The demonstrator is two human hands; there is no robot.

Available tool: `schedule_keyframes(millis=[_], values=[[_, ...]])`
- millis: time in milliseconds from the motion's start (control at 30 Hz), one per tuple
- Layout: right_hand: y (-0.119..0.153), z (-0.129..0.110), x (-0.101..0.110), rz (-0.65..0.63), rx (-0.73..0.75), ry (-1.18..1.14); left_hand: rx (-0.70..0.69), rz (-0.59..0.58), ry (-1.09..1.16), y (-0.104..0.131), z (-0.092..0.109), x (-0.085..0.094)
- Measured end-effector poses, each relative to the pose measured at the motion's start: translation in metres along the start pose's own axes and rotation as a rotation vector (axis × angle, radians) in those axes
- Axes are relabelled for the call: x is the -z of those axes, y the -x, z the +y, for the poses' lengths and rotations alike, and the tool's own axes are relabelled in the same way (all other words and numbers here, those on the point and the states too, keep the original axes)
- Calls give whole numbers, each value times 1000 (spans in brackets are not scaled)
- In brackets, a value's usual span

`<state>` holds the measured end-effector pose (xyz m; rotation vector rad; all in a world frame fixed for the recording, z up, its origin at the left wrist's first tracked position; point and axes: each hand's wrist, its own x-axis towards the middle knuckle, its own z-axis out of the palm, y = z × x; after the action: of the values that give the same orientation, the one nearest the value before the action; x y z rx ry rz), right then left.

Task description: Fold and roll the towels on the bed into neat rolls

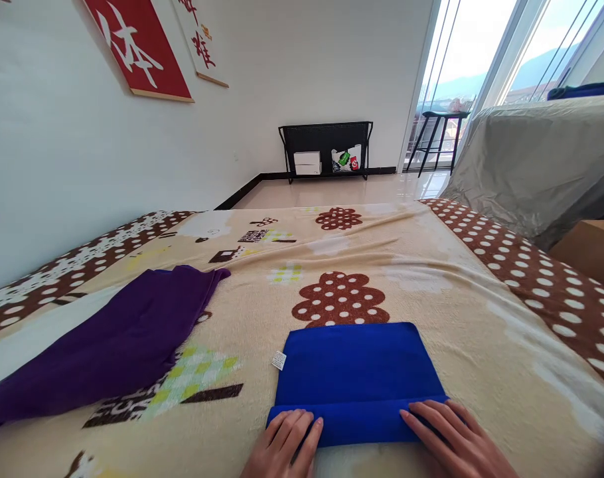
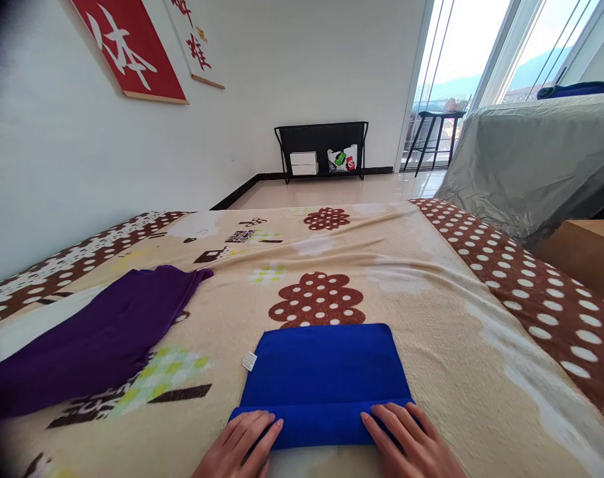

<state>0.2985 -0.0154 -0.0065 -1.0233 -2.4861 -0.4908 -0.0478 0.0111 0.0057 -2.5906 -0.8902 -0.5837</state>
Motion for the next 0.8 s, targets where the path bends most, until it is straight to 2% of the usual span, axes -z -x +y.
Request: schedule_keyframes(millis=[267, 500, 633, 800], values=[[-3, -3, -16, 35, -123, 20, 125, 5, 11, 4, 5, -16], [-11, -14, -42, 129, -309, -28, 242, 77, -57, -11, 14, -31], [-17, -19, -33, 139, -367, -85, 238, 37, -63, -13, 13, -27], [-12, -28, -17, 163, -368, -158, 225, -21, -31, 2, 16, -21]])
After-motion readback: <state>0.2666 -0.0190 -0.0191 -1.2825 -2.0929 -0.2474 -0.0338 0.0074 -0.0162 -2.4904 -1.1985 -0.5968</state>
